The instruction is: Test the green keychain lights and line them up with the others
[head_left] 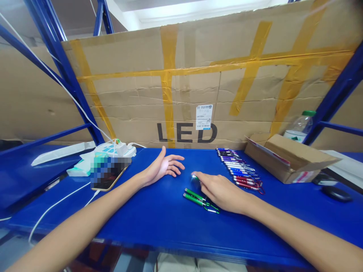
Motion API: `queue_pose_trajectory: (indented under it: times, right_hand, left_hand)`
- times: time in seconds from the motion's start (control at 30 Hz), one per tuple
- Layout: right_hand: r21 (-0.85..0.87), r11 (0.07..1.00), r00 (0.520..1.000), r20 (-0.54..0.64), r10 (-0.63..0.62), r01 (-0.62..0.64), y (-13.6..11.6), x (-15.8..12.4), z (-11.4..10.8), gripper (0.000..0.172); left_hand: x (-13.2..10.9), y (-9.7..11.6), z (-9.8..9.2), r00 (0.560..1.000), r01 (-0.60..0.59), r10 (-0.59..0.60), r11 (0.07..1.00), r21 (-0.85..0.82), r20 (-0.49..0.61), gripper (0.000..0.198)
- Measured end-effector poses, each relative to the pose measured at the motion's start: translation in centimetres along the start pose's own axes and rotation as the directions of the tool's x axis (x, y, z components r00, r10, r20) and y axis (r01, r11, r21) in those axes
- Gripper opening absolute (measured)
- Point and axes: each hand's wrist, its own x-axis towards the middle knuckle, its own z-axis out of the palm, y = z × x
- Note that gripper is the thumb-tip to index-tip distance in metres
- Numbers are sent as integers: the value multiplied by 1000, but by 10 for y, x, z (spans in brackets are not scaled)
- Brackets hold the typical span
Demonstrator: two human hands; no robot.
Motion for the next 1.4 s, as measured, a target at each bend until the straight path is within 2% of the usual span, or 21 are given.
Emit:
queue_pose_trajectory:
  times: [0.2, 0.57, 0.77, 0.97, 1.13, 1.4]
  right_hand:
    - [-4, 1000, 1000, 12, 12, -12, -4, 0, -2, 41]
    - [0, 1000, 1000, -27, -4, 4, -8, 1, -2, 19]
    - [-98, 994, 997, -49, -61, 56, -5, 2, -1, 29]
    - [-41, 989, 984, -106, -145, 141, 0, 3, 3, 28]
    - [65, 988, 983, -126, -131, 140, 2, 3, 5, 23]
    - [136, 978, 981, -132, -142, 160, 3, 1, 4, 29]
  left_hand:
    - [0, 1, 0, 1000, 2, -2, 1000, 4, 19, 98]
    - [-1, 0, -1, 1000, 6, -6, 1000, 10, 15, 96]
    - [-1, 1, 0, 1000, 5, -5, 1000, 16, 7, 97]
    - [-1, 0, 0, 1000, 4, -4, 1000, 19, 11, 97]
    - [-1, 0, -1, 1000, 11, -11, 1000, 23, 19, 96]
    - [-1, 1, 1, 1000, 3, -3, 999, 36, 14, 95]
